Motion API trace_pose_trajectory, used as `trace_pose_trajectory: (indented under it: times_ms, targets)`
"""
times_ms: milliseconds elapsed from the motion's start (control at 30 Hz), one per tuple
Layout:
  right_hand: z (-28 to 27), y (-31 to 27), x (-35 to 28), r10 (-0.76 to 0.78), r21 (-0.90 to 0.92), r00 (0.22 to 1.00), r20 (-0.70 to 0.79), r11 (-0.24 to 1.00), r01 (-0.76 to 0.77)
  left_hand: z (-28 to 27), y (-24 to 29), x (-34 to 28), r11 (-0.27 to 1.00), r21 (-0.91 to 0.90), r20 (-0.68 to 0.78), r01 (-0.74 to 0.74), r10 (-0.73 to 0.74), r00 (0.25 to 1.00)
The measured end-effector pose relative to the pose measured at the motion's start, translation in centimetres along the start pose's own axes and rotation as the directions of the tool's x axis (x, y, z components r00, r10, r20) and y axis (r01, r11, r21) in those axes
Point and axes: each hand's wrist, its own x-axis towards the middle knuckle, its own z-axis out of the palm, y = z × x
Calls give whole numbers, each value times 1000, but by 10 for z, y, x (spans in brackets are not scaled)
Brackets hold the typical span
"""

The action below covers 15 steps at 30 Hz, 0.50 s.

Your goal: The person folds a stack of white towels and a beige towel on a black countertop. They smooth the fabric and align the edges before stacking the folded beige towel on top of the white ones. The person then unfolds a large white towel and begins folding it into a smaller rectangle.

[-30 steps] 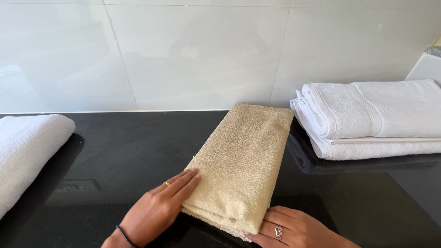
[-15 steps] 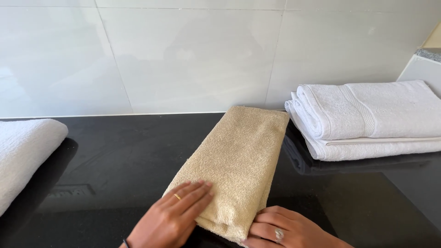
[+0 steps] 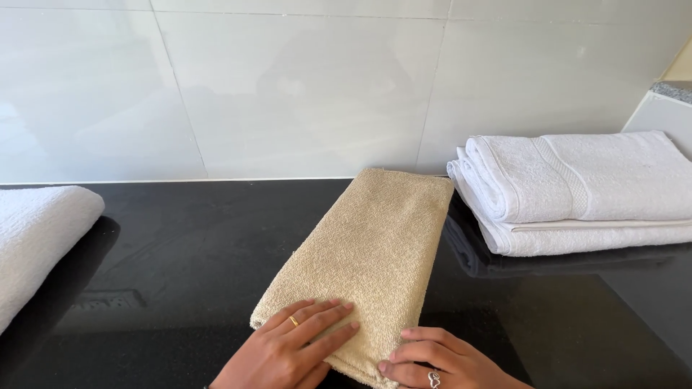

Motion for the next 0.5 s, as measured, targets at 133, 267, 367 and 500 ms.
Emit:
trace_pose_trajectory:
  times_ms: [133, 267, 367, 500]
  targets:
    - [3, 3, 1, -4, 6, 1000, -4, 1000, 4, 1, -18, -9, 1000, -7, 21, 21, -21, 1000]
    - [6, 3, 8, -24, -119, 1000, -8, 993, 23, 9, -19, -8, 997, 71, -61, -35, 40, 997]
    - [10, 11, 8, 115, -101, 992, -51, 988, -120, 27, -14, -1, 980, 161, -112, -115, 134, 985]
    - [10, 18, 4, 183, -37, 980, 76, 983, -180, 47, 2, 1, 979, 178, -170, -100, 130, 977]
